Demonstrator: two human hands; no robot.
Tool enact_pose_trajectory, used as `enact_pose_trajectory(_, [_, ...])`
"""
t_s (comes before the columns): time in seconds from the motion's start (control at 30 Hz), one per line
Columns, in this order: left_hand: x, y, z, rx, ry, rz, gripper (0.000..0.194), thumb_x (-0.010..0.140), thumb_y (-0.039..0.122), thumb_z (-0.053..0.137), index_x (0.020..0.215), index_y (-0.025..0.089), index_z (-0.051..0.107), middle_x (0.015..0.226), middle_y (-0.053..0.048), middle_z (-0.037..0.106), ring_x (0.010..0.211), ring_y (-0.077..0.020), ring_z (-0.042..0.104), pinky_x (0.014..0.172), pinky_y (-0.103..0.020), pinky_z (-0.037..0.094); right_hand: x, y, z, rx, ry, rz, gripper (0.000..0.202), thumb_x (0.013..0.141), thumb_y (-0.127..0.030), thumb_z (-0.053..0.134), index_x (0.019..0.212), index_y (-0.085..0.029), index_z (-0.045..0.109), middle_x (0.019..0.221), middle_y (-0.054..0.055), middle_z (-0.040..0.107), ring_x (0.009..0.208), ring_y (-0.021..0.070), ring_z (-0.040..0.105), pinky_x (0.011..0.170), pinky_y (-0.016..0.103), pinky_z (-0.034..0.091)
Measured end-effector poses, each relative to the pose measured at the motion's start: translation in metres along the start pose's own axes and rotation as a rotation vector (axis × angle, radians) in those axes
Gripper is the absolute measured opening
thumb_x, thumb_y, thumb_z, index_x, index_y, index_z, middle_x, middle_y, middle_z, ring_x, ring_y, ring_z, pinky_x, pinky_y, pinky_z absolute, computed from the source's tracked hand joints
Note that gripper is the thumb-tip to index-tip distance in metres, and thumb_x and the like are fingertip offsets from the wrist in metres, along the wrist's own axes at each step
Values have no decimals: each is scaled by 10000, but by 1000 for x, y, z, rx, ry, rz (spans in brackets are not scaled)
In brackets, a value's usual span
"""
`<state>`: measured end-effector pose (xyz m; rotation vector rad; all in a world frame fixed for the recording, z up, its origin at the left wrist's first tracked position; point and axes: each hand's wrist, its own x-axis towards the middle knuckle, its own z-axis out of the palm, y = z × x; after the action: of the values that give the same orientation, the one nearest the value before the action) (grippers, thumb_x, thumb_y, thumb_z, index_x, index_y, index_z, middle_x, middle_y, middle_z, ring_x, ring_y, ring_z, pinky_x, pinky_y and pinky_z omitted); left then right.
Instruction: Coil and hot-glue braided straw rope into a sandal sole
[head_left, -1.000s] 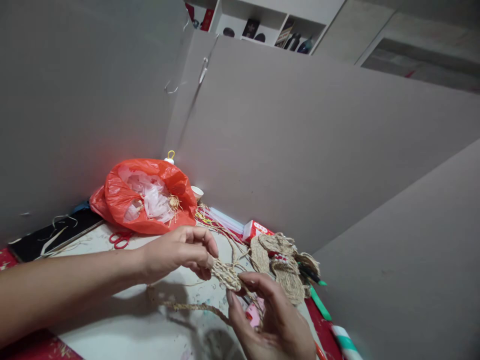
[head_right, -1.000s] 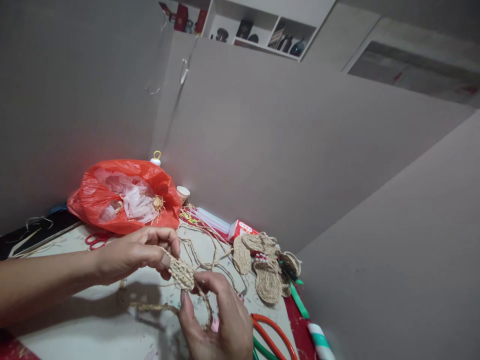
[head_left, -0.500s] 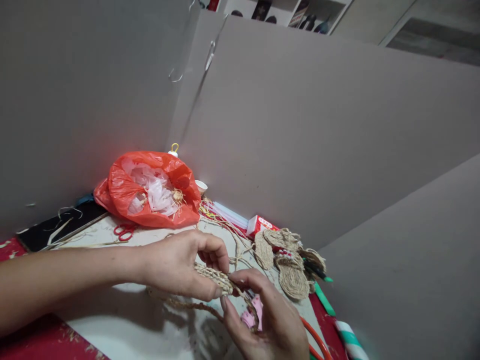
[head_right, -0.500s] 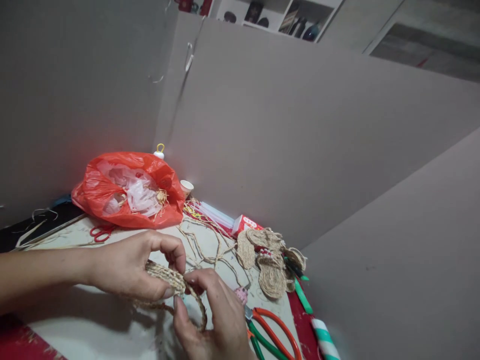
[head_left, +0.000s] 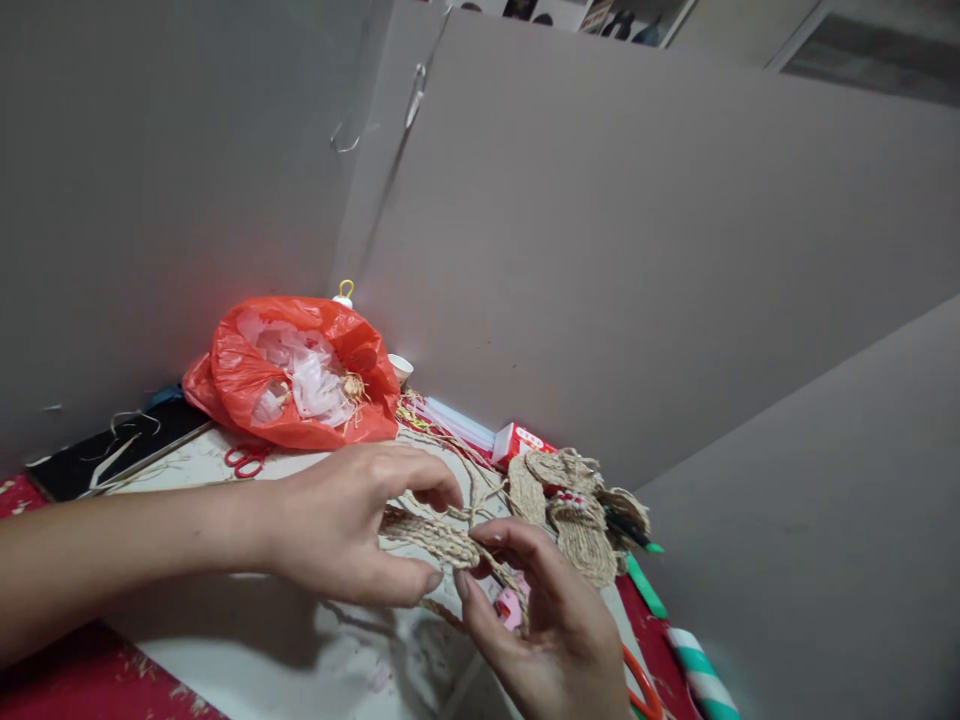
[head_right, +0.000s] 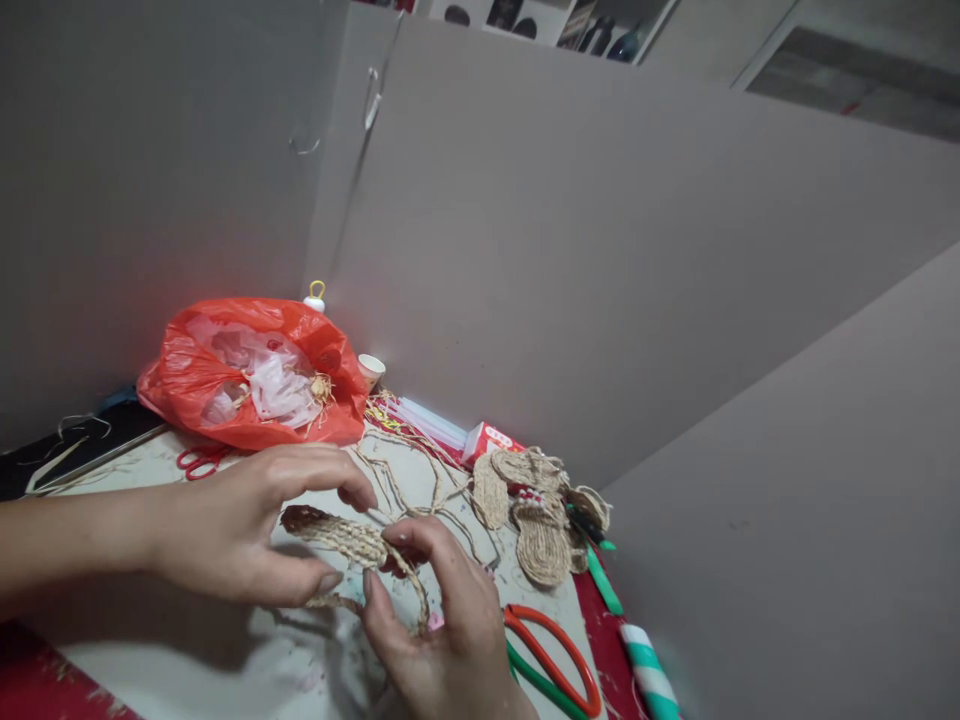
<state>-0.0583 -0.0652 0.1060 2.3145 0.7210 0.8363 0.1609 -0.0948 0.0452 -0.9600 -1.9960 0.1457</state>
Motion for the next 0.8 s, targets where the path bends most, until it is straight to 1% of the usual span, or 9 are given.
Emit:
enact_pose_trajectory(0.1, [-1, -3, 7, 135, -19, 66, 228, 693, 163, 645, 915, 127, 608, 806, -31, 611, 735, -157, 514, 678, -263, 401, 1, -2, 0, -9, 1, -2, 257, 820, -146, 586, 1049, -243, 523, 860, 20, 614, 752, 161, 633, 645, 267, 534])
enact_pose_trajectory(0.23, [0, -5, 14, 171, 19, 84, 78, 753, 171, 591, 831, 162, 590, 704, -1, 567, 665, -141, 469, 640, -260, 359, 4, -4, 0, -4, 1, -29, 265, 812, -131, 572, 1048, -239, 523, 837, 13, 616, 726, 154, 630, 631, 254, 534])
enact_pose_trajectory(0.3, [0, -4, 15, 164, 15, 80, 68, 754, 170, 585, 822, 172, 584, 697, 1, 566, 665, -142, 468, 639, -259, 353, 6, -5, 0, 8, -17, -43, 275, 810, -125, 575, 1056, -238, 521, 851, 15, 617, 742, 150, 631, 637, 244, 533])
enact_pose_trajectory(0.43, [0, -4, 15, 163, 4, 84, 119, 743, 183, 598, 861, 167, 587, 754, -18, 590, 700, -154, 485, 649, -265, 355, 7, -6, -3, 0, -32, -65, 286, 803, -115, 576, 1056, -234, 516, 863, 13, 615, 753, 138, 624, 653, 231, 528])
enact_pose_trajectory(0.57, [1, -6, 17, 152, 9, 115, 29, 749, 158, 571, 772, 173, 580, 692, -8, 556, 661, -146, 467, 621, -266, 340, 7, -8, -3, -26, -36, -80, 290, 797, -113, 580, 1051, -235, 513, 840, 4, 614, 721, 135, 622, 631, 235, 523])
enact_pose_trajectory(0.67, [1, -7, 17, 161, 11, 117, 79, 757, 162, 585, 828, 155, 621, 723, -23, 579, 703, -158, 498, 656, -274, 360, 7, -8, -2, -3, -45, -77, 296, 805, -111, 575, 1067, -231, 508, 840, 8, 610, 704, 134, 614, 616, 240, 527])
enact_pose_trajectory(0.8, [-1, -5, 15, 151, -40, 104, 314, 738, 224, 653, 1038, 132, 648, 836, -58, 642, 789, -194, 541, 718, -296, 392, 7, -9, -3, -18, -44, -83, 297, 808, -111, 576, 1071, -231, 505, 836, 9, 610, 689, 138, 613, 603, 250, 530])
